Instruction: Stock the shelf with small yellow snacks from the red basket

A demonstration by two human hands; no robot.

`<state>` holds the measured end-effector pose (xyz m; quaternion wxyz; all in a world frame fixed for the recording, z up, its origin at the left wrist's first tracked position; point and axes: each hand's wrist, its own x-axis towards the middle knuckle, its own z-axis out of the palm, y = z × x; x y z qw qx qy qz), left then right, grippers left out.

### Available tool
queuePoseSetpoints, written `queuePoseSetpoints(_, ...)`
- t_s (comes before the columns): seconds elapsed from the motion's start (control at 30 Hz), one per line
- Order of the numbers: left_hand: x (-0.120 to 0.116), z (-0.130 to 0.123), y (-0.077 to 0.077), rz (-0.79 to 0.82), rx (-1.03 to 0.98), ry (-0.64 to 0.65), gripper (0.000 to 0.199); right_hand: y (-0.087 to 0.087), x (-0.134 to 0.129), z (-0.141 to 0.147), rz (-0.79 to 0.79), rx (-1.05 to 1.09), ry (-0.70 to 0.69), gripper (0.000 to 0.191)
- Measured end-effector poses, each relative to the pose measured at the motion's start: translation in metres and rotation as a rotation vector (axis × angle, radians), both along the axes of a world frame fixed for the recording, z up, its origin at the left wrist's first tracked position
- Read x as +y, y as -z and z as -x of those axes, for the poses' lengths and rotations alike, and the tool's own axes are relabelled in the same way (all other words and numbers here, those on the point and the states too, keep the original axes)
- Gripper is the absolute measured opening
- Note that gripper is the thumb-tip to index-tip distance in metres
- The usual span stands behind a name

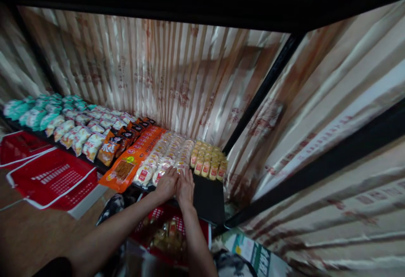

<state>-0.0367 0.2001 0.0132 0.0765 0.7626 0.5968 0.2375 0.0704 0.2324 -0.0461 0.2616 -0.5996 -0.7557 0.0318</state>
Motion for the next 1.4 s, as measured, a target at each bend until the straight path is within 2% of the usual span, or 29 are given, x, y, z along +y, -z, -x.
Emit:
queuePoseSetpoints(0.13,-0.014,0.004,0.000,0.007,0.000,0.039,0.041,0.002,-0.015,0.007,0.067,-0.024,-0.029,0.044)
queuePoseSetpoints(0.27,-0.023,0.013,0.008,0.000,-0.007,0.064,0.042,0.002,-0.027,0.016,0.064,-0.067,-0.017,0.045)
queuePoseSetpoints(0.33,-0.023,0.019,0.013,0.010,-0.007,0.034,0.043,0.000,-0.029,0.020,0.066,-0.100,-0.012,0.044)
queuePoseSetpoints(0.47,-0.021,0.035,0.020,0.090,0.046,-0.010,0.047,-0.004,-0.028,0.028,0.110,-0.154,-0.006,0.041)
queuePoseSetpoints(0.6,-0.019,0.049,0.022,0.127,0.126,0.089,0.053,-0.008,-0.029,0.033,0.090,-0.171,0.023,0.042)
queuePoseSetpoints(0.7,-0.018,0.056,0.021,0.102,0.128,0.131,0.057,-0.010,-0.031,0.040,0.009,-0.170,0.051,0.043)
queuePoseSetpoints(0.8,-0.015,0.062,0.022,0.078,0.132,0.177,0.057,-0.009,-0.030,0.052,-0.045,-0.161,0.024,0.045)
queuePoseSetpoints(0.97,-0.004,0.075,0.025,0.051,0.153,0.245,0.055,-0.001,-0.018,0.071,0.012,-0.109,-0.024,0.047)
queuePoseSetpoints(1.1,0.004,0.091,0.022,0.027,0.134,0.286,0.056,-0.007,-0.011,0.083,0.002,-0.057,-0.003,0.047)
queuePoseSetpoints(1.17,0.005,0.107,0.014,-0.004,0.111,0.256,0.053,-0.015,-0.009,0.098,-0.009,0.005,-0.016,0.047)
queuePoseSetpoints(1.23,0.003,0.132,0.003,-0.085,0.072,0.167,0.049,-0.025,-0.009,0.123,-0.030,0.104,-0.018,0.050)
queuePoseSetpoints(1.27,0.002,0.149,-0.003,-0.148,0.040,0.116,0.049,-0.030,-0.008,0.139,-0.048,0.161,-0.009,0.052)
queuePoseSetpoints(1.33,0.000,0.188,-0.013,-0.275,0.024,0.126,0.053,-0.039,-0.006,0.177,-0.087,0.253,0.009,0.058)
queuePoseSetpoints(1.4,0.002,0.230,-0.018,-0.327,0.002,-0.001,0.053,-0.045,-0.001,0.219,-0.132,0.282,-0.027,0.059)
